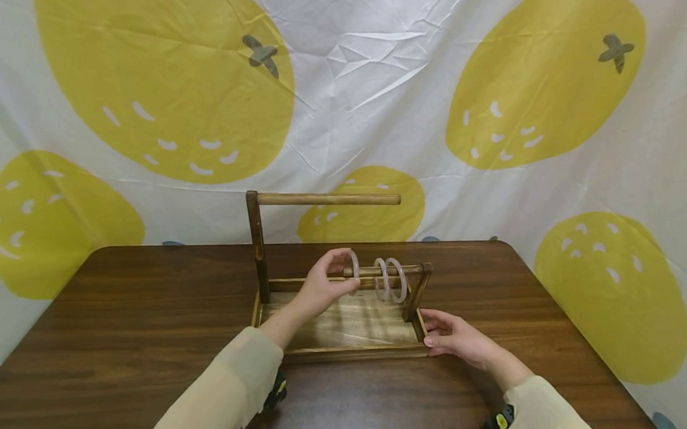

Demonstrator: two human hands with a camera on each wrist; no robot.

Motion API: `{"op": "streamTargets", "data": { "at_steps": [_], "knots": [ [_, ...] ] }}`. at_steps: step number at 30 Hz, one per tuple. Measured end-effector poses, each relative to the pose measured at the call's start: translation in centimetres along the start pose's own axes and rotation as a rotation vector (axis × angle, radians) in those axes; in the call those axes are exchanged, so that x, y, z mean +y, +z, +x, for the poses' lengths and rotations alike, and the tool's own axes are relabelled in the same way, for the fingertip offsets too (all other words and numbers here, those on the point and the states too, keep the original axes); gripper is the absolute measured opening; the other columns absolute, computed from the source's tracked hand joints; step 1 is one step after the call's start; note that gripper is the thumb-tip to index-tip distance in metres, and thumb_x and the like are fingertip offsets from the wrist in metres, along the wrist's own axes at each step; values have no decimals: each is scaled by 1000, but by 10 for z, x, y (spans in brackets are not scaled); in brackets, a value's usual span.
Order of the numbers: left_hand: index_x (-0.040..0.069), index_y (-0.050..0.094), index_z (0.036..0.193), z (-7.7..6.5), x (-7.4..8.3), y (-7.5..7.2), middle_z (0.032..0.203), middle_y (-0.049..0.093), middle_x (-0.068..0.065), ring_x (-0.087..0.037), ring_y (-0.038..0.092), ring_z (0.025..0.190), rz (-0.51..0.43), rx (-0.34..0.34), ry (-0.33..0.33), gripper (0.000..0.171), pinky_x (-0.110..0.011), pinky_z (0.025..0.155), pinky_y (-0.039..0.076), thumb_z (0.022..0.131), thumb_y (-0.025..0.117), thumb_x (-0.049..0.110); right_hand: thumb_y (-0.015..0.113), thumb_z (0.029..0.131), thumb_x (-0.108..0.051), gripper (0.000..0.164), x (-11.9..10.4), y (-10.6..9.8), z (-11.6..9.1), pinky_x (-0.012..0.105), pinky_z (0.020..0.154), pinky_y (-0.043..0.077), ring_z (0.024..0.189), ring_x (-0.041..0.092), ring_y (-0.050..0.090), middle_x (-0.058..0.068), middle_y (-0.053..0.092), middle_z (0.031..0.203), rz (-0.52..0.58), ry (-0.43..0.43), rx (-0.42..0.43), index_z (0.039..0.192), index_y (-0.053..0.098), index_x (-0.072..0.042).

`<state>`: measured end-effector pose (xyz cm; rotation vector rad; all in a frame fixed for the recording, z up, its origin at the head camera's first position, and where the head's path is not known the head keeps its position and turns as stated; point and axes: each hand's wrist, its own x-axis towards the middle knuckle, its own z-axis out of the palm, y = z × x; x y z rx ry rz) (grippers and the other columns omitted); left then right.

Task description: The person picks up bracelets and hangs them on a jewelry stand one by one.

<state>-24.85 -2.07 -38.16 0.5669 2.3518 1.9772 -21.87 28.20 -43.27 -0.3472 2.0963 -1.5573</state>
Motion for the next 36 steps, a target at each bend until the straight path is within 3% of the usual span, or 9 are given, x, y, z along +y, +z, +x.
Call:
{"op": "streamTargets", "data": {
  "at_steps": [8,18,30,36],
  "knots": [
    [6,41,138,2,0,2,136,43,-18,-36,43,124,-18,-27,-17,58,-42,94,48,85,64,13,62,90,-14,77,1,0,0,37,83,54,98,14,55,36,38,128,2,-9,-9,144,14,12],
    [3,40,139,3,1,7,139,41,-21,-40,40,127,-41,-40,7,59,-42,95,48,85,64,10,61,90,-14,76,1,-1,0,36,82,54,97,14,55,35,38,127,2,-10,-11,144,14,12],
    [3,42,137,7,0,15,137,43,-19,-33,43,125,-58,-38,23,59,-41,96,47,83,66,6,61,90,-15,77,0,0,-1,36,82,54,99,14,55,37,37,129,1,-9,-14,144,13,11],
    [4,42,137,9,-2,17,137,42,-19,-36,38,129,-68,-48,21,58,-45,98,46,84,66,8,59,91,-13,75,0,-1,-1,37,83,54,99,14,55,36,36,130,7,-3,-19,145,13,10]
  ]
}}
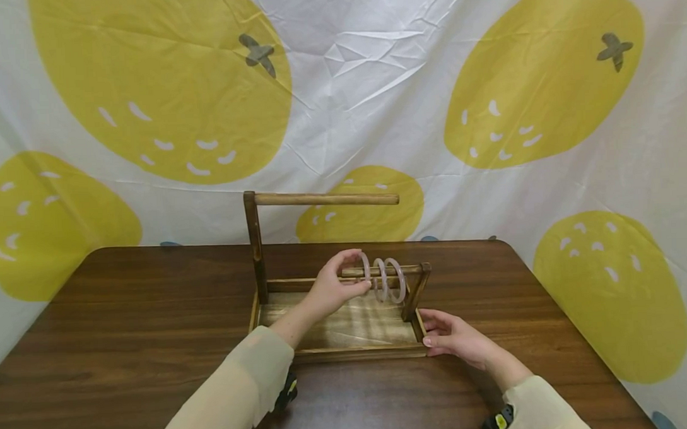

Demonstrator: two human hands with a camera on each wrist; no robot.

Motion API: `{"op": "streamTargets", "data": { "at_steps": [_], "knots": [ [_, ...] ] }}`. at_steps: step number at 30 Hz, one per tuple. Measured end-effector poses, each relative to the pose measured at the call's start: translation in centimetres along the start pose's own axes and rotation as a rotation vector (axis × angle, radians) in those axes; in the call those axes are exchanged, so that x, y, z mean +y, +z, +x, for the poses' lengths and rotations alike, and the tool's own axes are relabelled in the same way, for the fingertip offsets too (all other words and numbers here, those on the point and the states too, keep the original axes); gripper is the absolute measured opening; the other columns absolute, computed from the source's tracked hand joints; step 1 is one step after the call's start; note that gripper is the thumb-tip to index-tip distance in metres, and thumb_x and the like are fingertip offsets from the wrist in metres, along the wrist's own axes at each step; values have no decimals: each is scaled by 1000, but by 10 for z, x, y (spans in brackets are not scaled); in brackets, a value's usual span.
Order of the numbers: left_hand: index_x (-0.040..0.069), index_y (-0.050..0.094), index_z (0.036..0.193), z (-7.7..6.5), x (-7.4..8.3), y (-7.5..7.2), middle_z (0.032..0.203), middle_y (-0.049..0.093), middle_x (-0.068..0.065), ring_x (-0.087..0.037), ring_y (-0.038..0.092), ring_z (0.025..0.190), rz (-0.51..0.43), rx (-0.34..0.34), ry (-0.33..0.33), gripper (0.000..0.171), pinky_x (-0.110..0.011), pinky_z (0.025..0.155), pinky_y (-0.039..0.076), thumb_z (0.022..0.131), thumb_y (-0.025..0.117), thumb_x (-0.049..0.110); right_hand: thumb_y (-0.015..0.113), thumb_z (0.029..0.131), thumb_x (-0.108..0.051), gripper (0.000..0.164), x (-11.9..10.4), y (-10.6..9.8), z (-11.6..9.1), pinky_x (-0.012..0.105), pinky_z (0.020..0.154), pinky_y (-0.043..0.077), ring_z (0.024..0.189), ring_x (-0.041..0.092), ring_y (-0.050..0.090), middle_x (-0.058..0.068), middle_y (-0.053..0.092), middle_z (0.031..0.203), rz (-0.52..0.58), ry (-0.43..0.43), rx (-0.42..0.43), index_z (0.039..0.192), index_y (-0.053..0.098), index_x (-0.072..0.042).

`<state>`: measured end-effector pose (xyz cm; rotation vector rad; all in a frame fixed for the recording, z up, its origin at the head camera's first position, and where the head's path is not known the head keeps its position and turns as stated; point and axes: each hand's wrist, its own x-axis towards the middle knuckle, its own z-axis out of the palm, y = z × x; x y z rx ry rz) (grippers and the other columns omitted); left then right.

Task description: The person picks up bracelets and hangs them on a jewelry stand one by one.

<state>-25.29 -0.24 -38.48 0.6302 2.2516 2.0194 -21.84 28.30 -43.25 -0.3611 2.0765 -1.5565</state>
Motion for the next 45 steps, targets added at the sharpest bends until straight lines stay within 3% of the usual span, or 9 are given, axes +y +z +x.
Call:
{"op": "streamTargets", "data": {
  "at_steps": [6,14,20,25,32,45],
  "knots": [
    [5,41,138,0,0,1,138,40,-21,-37,38,130,-3,-16,-3,59,-40,95,48,85,66,9,59,91,-13,75,0,0,0,38,83,54,99,15,55,36,36,129,-1,-1,2,145,13,10],
    [6,41,137,0,-2,4,136,41,-20,-34,47,122,-15,-18,-12,59,-35,92,51,84,67,8,59,92,-13,74,0,0,0,37,83,54,99,15,54,35,37,129,-3,-1,5,145,13,11],
    [5,42,137,-1,-3,5,136,41,-22,-41,52,116,-25,-19,-9,60,-34,89,52,84,68,8,59,91,-13,74,0,0,0,37,83,54,99,14,55,34,38,129,-2,2,3,145,13,11],
    [6,44,136,-2,-4,6,137,43,-21,-35,46,123,8,-6,-22,60,-42,92,49,82,70,10,60,91,-13,75,0,0,0,37,83,54,99,15,55,34,38,129,-2,3,4,145,13,11],
    [9,46,135,-4,-5,6,137,45,-17,-32,36,132,9,3,-28,57,-58,107,27,83,70,14,60,91,-14,75,0,0,0,37,83,54,99,14,54,35,38,129,-3,5,7,145,13,11],
    [10,40,139,-5,-9,3,139,42,-15,-33,32,135,-13,-28,-29,64,-59,107,27,84,70,18,59,91,-13,75,-2,1,-1,37,83,54,100,15,55,36,37,129,-13,1,2,145,13,11]
  ]
}}
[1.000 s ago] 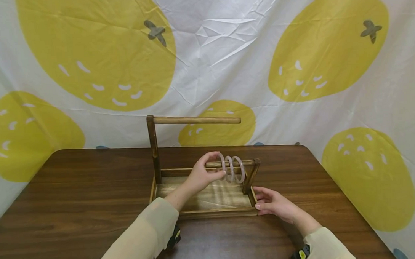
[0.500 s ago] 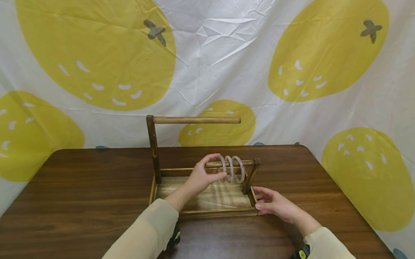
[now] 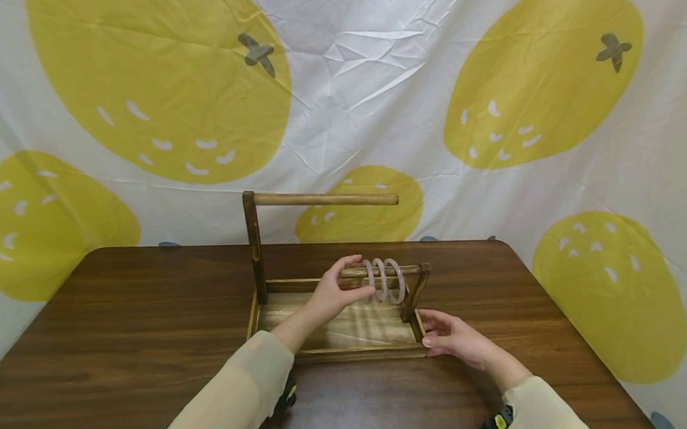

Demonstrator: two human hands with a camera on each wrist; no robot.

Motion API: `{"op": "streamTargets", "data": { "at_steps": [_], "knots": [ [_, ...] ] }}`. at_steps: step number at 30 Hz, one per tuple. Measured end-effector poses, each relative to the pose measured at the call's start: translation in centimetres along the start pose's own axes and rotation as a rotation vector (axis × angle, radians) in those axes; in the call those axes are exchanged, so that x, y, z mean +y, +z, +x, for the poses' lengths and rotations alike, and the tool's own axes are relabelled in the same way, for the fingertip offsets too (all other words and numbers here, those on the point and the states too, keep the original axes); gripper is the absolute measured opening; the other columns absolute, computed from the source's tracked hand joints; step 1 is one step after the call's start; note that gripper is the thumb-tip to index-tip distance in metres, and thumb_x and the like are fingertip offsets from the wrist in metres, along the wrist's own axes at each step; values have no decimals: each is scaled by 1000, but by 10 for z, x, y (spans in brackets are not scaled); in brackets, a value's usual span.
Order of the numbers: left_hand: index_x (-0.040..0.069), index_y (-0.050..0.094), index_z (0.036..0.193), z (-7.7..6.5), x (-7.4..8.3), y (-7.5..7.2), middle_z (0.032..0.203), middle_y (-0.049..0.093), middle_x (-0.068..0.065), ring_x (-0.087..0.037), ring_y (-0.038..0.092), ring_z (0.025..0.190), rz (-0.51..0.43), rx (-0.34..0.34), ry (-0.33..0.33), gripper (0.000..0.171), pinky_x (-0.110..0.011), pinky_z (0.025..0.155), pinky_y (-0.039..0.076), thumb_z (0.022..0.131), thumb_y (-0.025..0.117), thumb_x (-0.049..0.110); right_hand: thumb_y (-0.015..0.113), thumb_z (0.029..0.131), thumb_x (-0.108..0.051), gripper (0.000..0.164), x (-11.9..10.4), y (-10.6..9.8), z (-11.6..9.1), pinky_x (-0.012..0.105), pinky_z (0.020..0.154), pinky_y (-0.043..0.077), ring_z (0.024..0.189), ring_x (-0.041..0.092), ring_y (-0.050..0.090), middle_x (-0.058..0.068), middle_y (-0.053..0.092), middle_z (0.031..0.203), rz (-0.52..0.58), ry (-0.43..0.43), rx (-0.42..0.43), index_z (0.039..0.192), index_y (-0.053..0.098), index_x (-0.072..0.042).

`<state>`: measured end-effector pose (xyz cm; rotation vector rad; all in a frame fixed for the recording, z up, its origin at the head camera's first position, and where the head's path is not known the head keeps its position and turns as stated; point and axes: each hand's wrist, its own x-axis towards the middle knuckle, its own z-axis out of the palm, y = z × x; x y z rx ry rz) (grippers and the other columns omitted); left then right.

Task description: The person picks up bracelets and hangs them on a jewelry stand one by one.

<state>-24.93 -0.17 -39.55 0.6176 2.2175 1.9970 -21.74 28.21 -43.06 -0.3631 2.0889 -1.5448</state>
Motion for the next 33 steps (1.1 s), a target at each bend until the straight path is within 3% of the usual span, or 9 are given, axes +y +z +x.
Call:
{"op": "streamTargets", "data": {
  "at_steps": [6,13,33],
  "knots": [
    [7,40,139,-3,0,-5,135,47,-18,-34,38,131,31,25,22,63,-54,110,25,84,69,15,59,91,-12,74,0,0,0,37,83,54,99,15,55,37,37,129,-3,-7,1,144,13,11],
    [10,40,140,-6,2,-14,137,45,-16,-36,43,125,30,49,-42,61,-51,101,40,86,67,14,59,91,-13,75,1,0,0,37,83,54,98,15,55,36,37,128,1,-7,1,144,12,11],
    [9,36,142,-17,0,-38,139,42,-19,-37,42,128,38,40,-71,63,-47,98,44,87,66,14,59,91,-13,75,0,-1,1,39,84,53,98,14,55,37,36,129,1,-1,-7,144,12,12]
  ]
}}
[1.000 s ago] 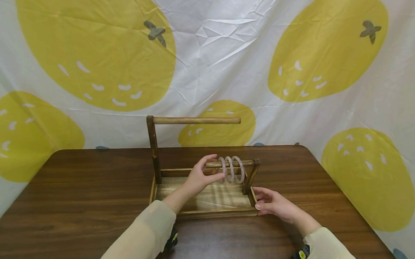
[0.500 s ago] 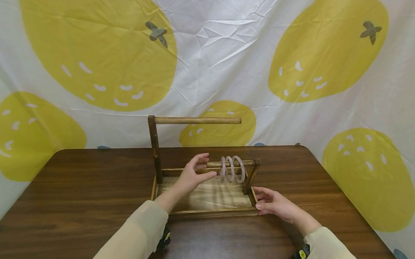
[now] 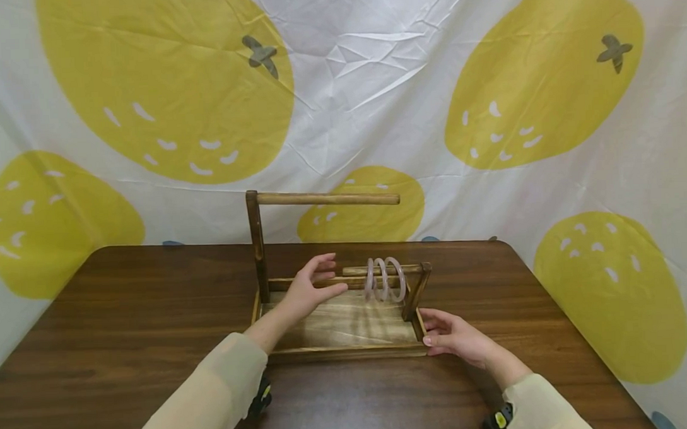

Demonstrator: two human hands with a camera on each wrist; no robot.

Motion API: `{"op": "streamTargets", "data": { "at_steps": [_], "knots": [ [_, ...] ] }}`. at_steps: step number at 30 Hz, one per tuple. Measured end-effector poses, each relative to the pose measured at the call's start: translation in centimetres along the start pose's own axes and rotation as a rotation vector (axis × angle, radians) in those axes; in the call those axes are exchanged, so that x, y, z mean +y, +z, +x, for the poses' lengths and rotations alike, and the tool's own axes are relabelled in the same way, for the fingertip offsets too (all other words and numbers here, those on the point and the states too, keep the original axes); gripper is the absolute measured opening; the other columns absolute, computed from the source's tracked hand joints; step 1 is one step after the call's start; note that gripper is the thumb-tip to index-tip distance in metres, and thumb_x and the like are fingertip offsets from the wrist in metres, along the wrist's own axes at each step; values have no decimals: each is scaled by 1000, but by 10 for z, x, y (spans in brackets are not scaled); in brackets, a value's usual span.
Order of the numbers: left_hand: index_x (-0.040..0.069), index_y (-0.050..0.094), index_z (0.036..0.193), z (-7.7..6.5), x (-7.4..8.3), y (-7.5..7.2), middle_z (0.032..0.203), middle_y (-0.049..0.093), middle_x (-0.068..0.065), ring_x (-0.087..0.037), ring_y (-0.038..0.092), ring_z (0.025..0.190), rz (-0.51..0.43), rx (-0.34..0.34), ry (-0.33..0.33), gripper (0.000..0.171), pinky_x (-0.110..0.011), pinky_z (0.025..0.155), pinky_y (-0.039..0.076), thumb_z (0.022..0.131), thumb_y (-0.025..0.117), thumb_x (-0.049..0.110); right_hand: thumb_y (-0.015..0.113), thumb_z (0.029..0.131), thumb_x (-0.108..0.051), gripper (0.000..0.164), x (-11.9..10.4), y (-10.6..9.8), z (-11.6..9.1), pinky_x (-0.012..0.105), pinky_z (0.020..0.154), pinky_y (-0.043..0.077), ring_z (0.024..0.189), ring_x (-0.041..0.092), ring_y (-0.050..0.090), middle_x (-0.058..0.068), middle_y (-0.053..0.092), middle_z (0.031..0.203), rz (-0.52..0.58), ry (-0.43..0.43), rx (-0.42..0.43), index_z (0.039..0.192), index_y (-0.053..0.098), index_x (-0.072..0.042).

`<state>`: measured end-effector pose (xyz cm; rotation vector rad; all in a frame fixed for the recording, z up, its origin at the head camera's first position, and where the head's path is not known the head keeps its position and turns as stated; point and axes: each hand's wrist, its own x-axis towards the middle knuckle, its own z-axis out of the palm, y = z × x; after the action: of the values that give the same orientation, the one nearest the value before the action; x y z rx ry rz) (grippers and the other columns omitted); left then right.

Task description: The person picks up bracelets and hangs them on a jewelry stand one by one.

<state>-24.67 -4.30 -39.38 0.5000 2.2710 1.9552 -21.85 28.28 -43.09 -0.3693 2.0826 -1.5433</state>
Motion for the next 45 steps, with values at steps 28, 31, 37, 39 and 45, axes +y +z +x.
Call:
{"op": "streamTargets", "data": {
  "at_steps": [28,31,37,39,45],
  "knots": [
    [7,36,141,-21,-9,-29,138,43,-19,-38,44,126,38,46,-3,64,-47,98,44,85,68,12,60,91,-13,77,1,-4,4,38,83,54,98,14,56,35,39,126,-1,-10,1,144,11,13],
    [7,37,140,-25,-10,-33,137,43,-19,-37,46,125,42,57,0,64,-46,98,44,85,68,12,61,90,-14,78,0,-4,4,38,83,54,98,14,56,36,39,127,-5,-15,-1,143,11,14],
    [2,36,140,-32,-12,-40,137,42,-23,-41,45,124,38,75,20,62,-46,99,43,85,66,6,60,91,-13,77,-2,-4,4,38,84,53,99,14,56,37,38,127,-6,-6,-10,144,10,14],
    [0,36,139,-34,-13,-41,137,42,-25,-43,44,123,39,75,33,61,-48,100,42,85,65,5,60,91,-13,77,-2,-4,4,38,83,54,98,14,56,37,38,127,-6,-4,-9,144,10,14],
    [-1,37,138,-38,-15,-45,135,42,-27,-43,45,123,55,77,41,61,-53,101,39,85,65,5,59,91,-11,75,-1,-6,3,37,83,54,99,15,57,39,38,128,-15,-5,-4,143,11,15]
  ]
}}
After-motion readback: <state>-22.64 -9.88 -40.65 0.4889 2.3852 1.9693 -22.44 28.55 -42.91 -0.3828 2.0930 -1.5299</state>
